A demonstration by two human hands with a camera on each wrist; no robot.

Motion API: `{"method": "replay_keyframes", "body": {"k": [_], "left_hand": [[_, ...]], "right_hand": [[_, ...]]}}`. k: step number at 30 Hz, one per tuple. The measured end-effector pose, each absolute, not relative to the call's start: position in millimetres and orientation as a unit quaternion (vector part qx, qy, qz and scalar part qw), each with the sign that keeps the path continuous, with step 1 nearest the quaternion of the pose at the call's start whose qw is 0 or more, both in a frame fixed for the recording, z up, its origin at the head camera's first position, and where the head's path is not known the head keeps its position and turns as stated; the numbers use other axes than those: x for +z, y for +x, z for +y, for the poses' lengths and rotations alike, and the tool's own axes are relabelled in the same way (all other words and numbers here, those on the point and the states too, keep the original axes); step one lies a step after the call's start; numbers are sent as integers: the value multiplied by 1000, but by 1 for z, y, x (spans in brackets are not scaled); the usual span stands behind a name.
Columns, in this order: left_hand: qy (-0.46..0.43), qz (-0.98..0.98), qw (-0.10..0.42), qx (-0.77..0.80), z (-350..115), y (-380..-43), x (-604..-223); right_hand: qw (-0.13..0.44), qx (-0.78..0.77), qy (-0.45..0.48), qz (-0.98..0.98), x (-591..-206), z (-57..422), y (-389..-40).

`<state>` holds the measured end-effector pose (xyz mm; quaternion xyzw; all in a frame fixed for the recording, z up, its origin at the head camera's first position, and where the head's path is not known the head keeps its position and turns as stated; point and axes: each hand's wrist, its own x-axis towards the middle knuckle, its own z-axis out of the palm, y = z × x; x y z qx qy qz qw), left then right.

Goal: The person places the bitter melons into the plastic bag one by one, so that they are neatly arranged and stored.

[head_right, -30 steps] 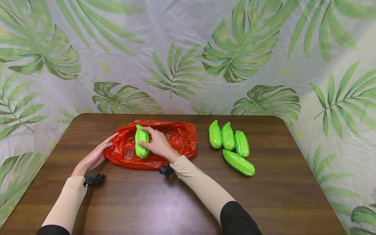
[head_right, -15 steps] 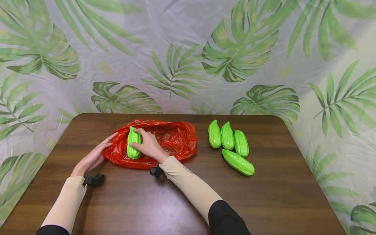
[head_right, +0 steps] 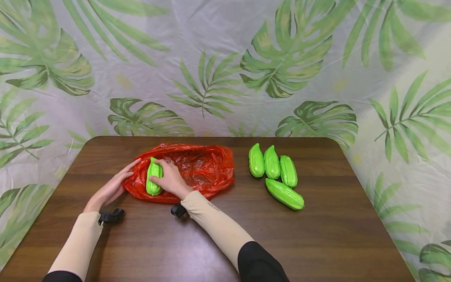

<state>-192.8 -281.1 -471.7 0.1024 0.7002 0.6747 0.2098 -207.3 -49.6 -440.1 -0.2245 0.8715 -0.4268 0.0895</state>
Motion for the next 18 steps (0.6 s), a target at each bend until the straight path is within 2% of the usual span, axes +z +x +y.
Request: {"method": "replay_keyframes", "body": {"k": [18], "left_hand": [[93, 713, 213, 661, -280, -193, -472]], "right_hand": [[95, -409, -219, 881, -443, -54, -205]]}}
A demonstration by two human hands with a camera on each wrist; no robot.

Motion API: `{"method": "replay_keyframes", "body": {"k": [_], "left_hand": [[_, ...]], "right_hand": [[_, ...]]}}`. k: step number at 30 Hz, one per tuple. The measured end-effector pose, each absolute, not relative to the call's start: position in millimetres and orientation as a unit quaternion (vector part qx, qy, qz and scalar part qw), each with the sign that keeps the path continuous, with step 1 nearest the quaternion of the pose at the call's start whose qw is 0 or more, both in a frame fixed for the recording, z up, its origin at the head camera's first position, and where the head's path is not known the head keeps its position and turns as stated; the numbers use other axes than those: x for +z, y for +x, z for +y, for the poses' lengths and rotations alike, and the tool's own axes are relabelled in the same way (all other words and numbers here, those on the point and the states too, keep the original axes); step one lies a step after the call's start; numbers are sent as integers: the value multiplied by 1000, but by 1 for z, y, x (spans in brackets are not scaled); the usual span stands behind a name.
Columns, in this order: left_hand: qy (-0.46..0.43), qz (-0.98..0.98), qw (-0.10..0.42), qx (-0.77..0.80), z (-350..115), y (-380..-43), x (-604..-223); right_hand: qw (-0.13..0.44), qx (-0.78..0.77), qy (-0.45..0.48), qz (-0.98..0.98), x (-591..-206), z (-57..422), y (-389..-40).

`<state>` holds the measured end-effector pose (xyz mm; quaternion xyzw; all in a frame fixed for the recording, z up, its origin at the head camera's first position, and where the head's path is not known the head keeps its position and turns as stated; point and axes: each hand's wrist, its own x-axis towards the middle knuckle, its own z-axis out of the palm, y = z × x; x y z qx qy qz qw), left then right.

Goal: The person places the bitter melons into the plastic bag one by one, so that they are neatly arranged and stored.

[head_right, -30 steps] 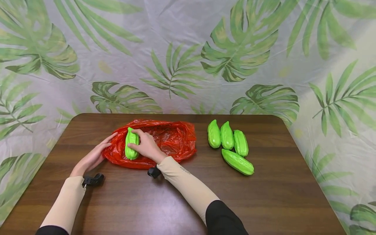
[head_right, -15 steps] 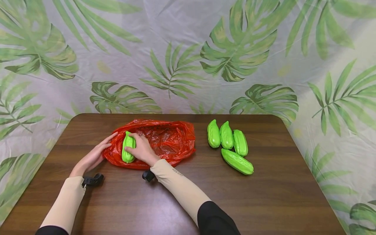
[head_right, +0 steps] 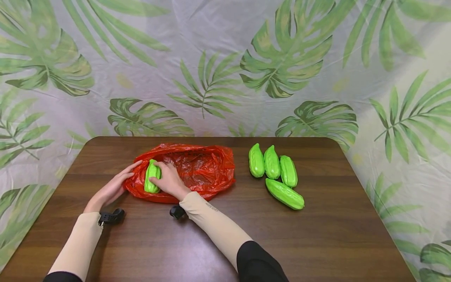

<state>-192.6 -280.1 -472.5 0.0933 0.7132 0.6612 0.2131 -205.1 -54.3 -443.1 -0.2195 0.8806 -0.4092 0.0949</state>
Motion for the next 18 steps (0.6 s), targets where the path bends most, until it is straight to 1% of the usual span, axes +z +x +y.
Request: {"method": "replay_keyframes", "body": {"k": [9, 18], "left_hand": [[94, 714, 213, 661, -281, -193, -474], [92, 717, 211, 659, -280, -192, -473]], "right_hand": [[111, -445, -210, 863, -438, -39, -206], [101, -490, -207, 841, -434, -13, -214]]}}
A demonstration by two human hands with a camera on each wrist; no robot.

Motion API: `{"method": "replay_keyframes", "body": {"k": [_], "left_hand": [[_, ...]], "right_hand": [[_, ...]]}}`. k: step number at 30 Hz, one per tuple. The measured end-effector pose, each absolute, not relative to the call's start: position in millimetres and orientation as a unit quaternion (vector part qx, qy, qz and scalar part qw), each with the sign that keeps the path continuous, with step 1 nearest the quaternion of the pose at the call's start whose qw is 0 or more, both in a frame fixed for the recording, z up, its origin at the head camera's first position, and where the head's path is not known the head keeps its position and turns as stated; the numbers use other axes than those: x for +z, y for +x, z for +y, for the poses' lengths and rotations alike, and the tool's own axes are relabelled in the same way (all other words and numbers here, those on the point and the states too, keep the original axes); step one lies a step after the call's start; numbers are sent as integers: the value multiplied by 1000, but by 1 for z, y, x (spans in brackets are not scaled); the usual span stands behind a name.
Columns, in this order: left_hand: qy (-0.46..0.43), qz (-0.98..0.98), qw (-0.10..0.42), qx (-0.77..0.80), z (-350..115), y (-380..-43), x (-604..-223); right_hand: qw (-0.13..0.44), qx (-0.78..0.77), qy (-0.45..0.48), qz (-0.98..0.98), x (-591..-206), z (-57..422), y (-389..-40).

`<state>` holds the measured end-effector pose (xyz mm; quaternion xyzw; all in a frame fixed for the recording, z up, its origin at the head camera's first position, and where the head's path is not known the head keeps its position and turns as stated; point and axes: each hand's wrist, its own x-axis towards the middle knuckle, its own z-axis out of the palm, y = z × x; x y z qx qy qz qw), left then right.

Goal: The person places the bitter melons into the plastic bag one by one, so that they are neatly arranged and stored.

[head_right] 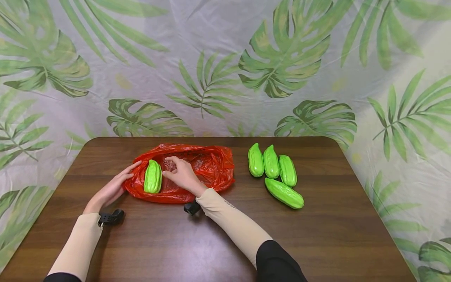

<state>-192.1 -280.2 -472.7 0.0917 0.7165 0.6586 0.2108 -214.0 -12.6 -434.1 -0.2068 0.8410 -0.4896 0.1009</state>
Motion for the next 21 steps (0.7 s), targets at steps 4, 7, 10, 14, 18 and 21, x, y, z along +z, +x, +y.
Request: {"method": "replay_keyframes", "body": {"k": [4, 7, 10, 14, 18, 21], "left_hand": [[92, 717, 210, 659, -280, -192, -473], [91, 717, 210, 659, -280, -192, -473], [89, 717, 210, 659, -280, -192, -473], [90, 719, 209, 657, -280, -192, -473], [91, 719, 208, 657, -280, -192, -473], [92, 716, 208, 660, -279, -192, -474]], "right_hand": [[89, -506, -200, 834, -431, 2, -217], [83, -517, -195, 829, -428, 13, -218], [78, -525, -191, 826, -426, 24, -220], [81, -538, -179, 820, -422, 39, -221], [85, -552, -165, 813, -419, 55, -223], [83, -556, -160, 811, -417, 66, -224]]}}
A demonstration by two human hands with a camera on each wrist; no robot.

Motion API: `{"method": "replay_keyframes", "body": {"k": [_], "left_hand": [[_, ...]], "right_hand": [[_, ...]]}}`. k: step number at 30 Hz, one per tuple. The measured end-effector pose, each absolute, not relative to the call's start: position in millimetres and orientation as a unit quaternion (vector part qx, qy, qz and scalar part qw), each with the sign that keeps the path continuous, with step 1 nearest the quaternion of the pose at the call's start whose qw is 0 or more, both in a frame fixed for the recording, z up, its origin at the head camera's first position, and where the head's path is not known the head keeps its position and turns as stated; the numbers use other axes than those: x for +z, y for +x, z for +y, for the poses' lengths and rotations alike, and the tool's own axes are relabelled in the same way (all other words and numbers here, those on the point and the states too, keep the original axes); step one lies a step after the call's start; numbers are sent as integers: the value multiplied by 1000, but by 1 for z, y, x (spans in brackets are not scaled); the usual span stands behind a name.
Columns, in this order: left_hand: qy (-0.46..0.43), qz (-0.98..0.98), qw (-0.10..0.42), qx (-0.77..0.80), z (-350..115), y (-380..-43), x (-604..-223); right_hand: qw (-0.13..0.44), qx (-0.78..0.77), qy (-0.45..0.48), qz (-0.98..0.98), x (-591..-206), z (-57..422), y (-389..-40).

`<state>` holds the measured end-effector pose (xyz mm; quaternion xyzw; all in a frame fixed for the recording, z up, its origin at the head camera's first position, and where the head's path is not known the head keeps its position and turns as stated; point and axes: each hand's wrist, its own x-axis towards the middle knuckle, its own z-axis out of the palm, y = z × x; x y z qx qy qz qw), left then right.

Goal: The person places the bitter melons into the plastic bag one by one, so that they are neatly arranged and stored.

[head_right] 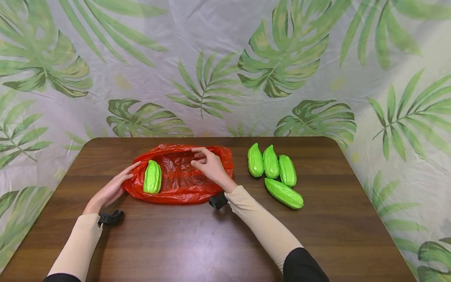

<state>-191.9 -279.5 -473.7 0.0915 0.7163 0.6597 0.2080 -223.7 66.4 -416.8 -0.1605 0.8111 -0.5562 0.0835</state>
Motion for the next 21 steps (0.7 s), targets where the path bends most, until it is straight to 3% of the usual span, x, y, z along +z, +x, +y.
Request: {"method": "replay_keyframes", "body": {"k": [21], "left_hand": [[88, 721, 209, 655, -280, -191, -473]], "right_hand": [[39, -633, -147, 759, -408, 142, -225]]}}
